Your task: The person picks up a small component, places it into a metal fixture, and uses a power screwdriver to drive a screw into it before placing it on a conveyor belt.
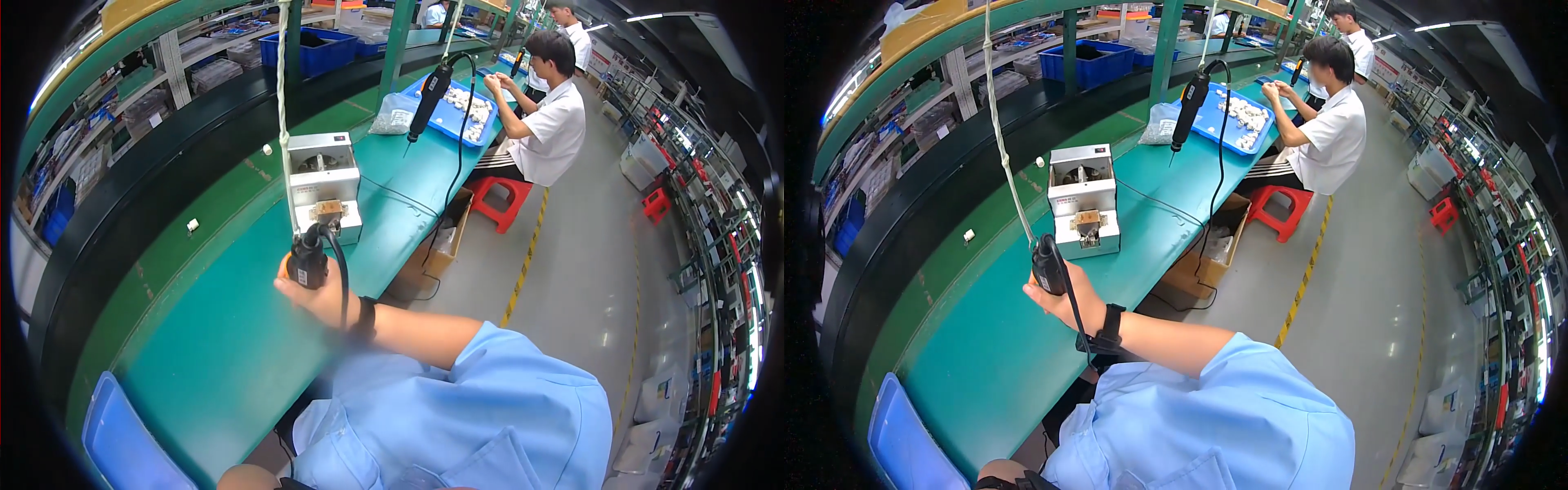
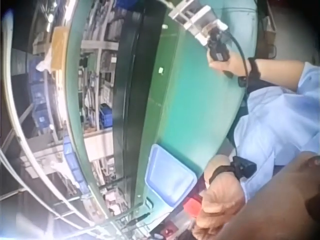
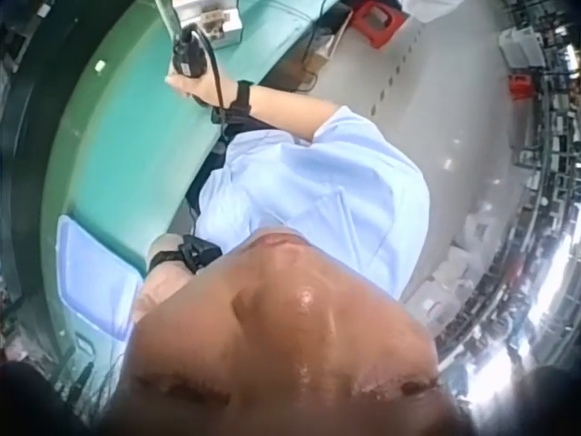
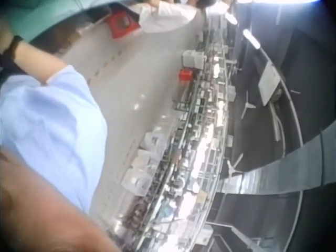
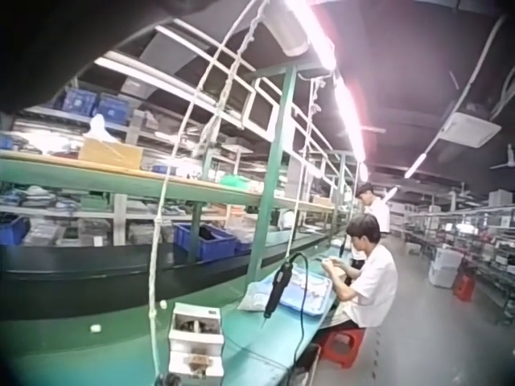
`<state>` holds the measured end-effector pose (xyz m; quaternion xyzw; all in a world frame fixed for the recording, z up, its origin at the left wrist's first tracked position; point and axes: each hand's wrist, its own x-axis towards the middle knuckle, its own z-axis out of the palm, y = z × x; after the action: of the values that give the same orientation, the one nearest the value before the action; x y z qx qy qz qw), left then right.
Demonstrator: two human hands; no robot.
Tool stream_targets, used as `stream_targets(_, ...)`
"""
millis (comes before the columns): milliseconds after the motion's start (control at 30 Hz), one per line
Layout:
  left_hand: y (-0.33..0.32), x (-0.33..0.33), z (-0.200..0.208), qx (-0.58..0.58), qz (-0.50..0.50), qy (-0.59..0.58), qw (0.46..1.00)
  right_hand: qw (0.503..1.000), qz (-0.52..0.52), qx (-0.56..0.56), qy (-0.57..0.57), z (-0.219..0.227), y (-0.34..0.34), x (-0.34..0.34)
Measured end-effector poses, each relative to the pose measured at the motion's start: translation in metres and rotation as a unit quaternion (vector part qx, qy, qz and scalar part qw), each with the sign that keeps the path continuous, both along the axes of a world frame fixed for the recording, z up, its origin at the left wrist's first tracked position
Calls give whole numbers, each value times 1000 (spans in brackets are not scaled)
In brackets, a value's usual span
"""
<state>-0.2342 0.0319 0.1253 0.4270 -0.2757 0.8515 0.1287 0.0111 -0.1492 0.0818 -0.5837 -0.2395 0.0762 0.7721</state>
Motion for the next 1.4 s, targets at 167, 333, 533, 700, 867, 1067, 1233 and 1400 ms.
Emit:
stream_targets(167,-9,-17,1,11,31,15,999,1000,12,11,-4,5,0,1)
stream_targets(333,-17,-30,3,23,67,35,997,1000,9,19,-15,3,5,3)
stream_targets(533,-27,-36,7,39,103,59,992,999,10,23,-22,2,6,5)
stream_targets(700,-97,18,58,-559,263,-174,767,999,11,39,-19,0,7,7)
stream_targets(867,-24,-29,7,26,228,-47,972,998,16,49,-23,4,-4,9)
stream_targets(1067,-93,46,84,33,-239,253,937,997,35,66,-2,-7,-9,17)
stream_targets(1233,-85,84,119,-88,-39,503,859,996,55,66,-8,0,-12,15)
stream_targets(1400,-87,86,101,-128,-77,518,842,996,51,68,-14,-6,-8,14)
